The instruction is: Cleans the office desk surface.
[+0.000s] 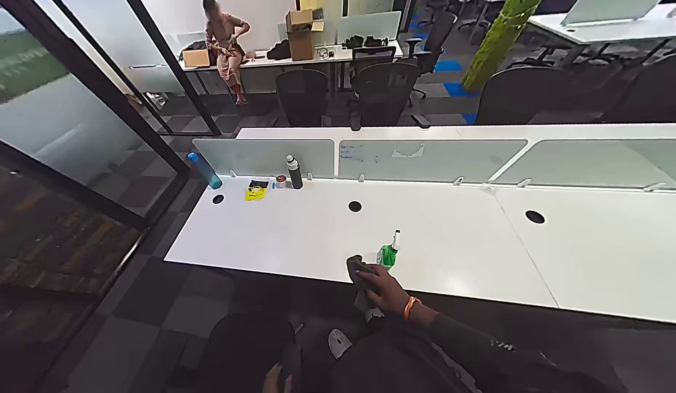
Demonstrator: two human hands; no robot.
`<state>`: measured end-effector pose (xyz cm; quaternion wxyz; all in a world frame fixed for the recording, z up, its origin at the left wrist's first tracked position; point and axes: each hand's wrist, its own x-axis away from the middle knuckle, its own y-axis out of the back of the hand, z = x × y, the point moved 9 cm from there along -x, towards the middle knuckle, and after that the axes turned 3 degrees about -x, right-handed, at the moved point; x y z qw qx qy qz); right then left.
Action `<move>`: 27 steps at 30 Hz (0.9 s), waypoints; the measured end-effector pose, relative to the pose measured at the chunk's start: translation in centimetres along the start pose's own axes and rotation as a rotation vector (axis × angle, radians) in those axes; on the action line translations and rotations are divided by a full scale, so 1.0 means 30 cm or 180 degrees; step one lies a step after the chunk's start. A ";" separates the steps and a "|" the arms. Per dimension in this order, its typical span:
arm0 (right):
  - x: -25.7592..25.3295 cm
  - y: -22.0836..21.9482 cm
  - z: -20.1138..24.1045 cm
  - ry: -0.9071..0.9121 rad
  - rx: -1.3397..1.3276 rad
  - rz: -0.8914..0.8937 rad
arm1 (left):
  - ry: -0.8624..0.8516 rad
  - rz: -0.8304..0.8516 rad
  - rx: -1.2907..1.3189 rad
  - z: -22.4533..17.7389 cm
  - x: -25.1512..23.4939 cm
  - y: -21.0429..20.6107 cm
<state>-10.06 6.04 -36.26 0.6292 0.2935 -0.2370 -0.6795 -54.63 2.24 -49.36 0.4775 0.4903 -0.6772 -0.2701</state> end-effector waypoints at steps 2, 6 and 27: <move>0.001 0.022 0.084 0.0420 -0.0162 -0.0336 | -0.0839 -0.0043 0.0509 -0.336 -0.069 -0.024; 0.007 0.040 0.174 0.0655 -0.0486 -0.0471 | -0.1603 0.0078 0.0851 -0.848 -0.075 0.043; 0.188 0.182 -0.660 -0.1671 -0.0570 -0.1345 | -0.0030 -0.0345 0.0101 -0.684 -0.369 0.192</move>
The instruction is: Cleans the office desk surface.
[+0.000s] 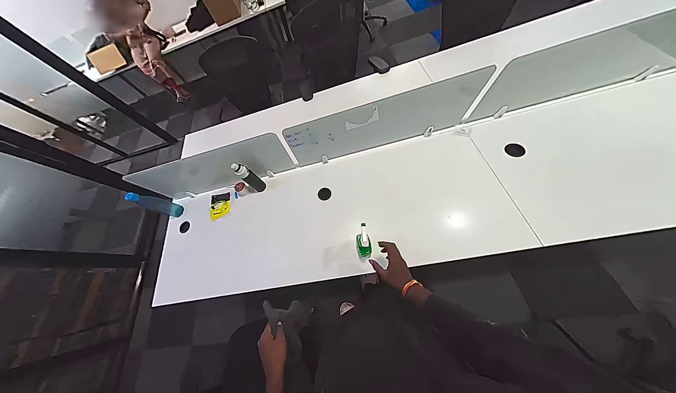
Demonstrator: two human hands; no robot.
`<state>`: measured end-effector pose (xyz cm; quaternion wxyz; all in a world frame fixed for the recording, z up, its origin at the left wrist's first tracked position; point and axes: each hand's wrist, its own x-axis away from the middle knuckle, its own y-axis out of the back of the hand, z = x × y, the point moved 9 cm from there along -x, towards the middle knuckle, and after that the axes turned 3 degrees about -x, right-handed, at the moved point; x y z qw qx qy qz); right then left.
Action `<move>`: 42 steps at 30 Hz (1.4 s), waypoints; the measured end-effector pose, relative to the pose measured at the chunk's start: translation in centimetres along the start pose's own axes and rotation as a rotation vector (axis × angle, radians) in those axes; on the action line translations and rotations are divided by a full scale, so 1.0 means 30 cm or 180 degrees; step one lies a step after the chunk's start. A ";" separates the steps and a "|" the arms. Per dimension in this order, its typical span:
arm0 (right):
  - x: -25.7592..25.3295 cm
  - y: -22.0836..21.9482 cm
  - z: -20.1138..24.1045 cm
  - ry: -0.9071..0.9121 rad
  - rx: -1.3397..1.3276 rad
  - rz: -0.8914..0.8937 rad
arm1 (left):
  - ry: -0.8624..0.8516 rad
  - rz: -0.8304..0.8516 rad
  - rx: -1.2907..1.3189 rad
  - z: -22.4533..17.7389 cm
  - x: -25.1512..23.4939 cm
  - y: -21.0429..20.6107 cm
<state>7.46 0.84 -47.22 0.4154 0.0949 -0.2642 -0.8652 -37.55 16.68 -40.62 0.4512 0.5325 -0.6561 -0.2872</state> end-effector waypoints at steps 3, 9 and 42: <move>-0.083 -0.035 -0.039 -0.0084 -0.0007 0.0096 | 0.0322 -0.0043 -0.0357 0.071 -0.013 0.048; -0.245 -0.107 0.013 -0.0023 -0.0154 0.0213 | 0.0575 -0.0105 -0.0671 0.085 -0.032 0.124; 0.084 0.117 0.283 -0.0260 0.0398 -0.2020 | -0.1227 0.0859 -0.0153 -0.076 -0.889 0.226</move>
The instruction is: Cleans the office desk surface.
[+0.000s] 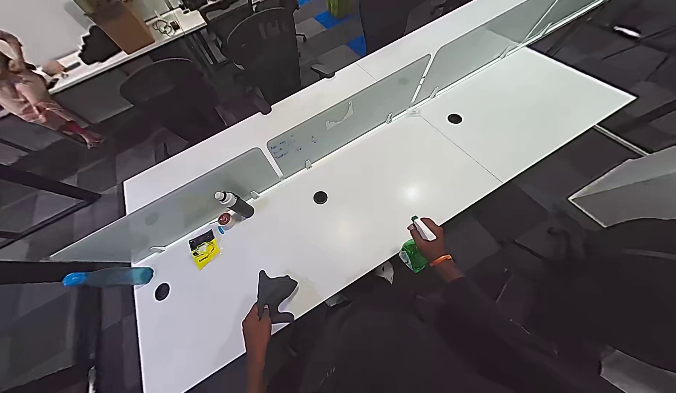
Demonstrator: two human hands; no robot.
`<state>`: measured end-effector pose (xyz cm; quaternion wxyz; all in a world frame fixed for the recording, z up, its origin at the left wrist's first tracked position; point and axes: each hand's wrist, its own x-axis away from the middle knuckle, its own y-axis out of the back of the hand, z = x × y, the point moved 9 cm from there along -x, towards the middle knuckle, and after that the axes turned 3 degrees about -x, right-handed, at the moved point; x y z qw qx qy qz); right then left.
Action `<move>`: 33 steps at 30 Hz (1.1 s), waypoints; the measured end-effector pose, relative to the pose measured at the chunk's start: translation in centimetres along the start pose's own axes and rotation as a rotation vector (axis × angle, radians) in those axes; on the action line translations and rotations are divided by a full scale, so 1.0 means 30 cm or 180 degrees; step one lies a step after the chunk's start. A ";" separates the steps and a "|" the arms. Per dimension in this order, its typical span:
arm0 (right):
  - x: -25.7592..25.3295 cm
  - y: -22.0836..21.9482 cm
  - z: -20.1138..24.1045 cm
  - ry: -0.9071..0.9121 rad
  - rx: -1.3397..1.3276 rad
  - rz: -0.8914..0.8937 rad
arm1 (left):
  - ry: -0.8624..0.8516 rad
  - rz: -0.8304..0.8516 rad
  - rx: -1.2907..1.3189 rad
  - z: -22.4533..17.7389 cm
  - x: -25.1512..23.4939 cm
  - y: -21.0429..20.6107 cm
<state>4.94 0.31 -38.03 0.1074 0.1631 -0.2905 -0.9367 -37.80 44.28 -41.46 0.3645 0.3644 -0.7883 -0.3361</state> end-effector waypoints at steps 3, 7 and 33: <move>0.058 0.054 -0.021 -0.0052 0.0006 -0.0163 | -0.0110 0.0048 0.0025 -0.005 0.001 -0.010; 0.108 0.097 -0.005 0.0146 -0.0111 -0.0178 | -0.0147 0.0086 -0.0056 -0.016 0.023 -0.032; 0.434 0.088 -0.210 0.0686 0.0589 0.2911 | 0.0952 -0.0176 -0.0616 0.052 0.697 -0.161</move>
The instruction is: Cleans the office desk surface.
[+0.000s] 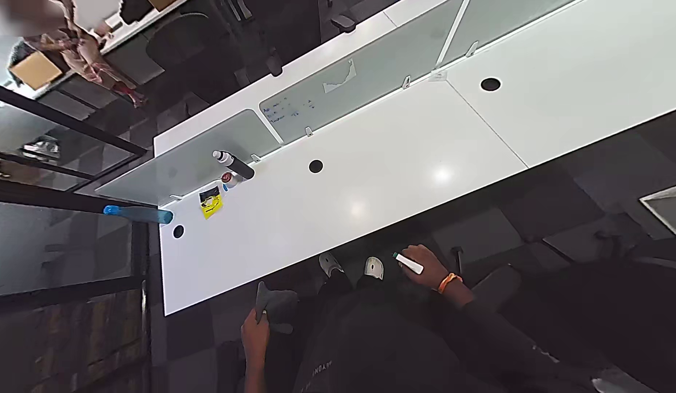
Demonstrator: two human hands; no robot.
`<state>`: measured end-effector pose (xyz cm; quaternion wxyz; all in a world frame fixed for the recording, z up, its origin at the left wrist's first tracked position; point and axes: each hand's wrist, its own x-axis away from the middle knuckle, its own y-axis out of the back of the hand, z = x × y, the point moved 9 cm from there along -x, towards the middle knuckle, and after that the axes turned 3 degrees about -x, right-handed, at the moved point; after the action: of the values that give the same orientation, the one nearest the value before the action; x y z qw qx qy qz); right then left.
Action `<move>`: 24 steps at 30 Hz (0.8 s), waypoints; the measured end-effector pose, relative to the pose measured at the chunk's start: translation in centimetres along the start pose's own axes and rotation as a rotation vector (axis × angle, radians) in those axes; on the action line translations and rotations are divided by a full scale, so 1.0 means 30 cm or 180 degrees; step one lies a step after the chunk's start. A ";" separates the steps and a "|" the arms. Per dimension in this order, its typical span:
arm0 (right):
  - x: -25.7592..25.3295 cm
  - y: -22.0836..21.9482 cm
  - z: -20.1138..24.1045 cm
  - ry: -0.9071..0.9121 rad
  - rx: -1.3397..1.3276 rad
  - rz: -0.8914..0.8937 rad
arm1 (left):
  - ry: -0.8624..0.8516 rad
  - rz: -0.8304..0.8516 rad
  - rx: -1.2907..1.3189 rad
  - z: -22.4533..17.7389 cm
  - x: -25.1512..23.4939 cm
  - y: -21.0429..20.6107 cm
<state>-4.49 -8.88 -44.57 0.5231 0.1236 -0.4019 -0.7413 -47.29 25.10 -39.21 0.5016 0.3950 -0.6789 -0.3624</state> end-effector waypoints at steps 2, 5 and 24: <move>0.001 0.082 -0.036 -0.0053 -0.0346 -0.0729 | 0.0032 -0.0030 -0.0003 0.011 0.015 0.008; 0.004 0.204 -0.095 -0.0243 -0.1028 -0.1779 | 0.0030 -0.0042 0.0011 0.014 0.026 0.013; -0.323 -0.057 0.374 0.0336 -0.0097 -0.0553 | -0.0615 0.0341 0.0292 0.003 -0.367 0.064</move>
<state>-8.32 5.05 -40.85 0.4791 0.1888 -0.3502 -0.7824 -45.66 35.82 -41.87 0.4339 0.3439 -0.7601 -0.3401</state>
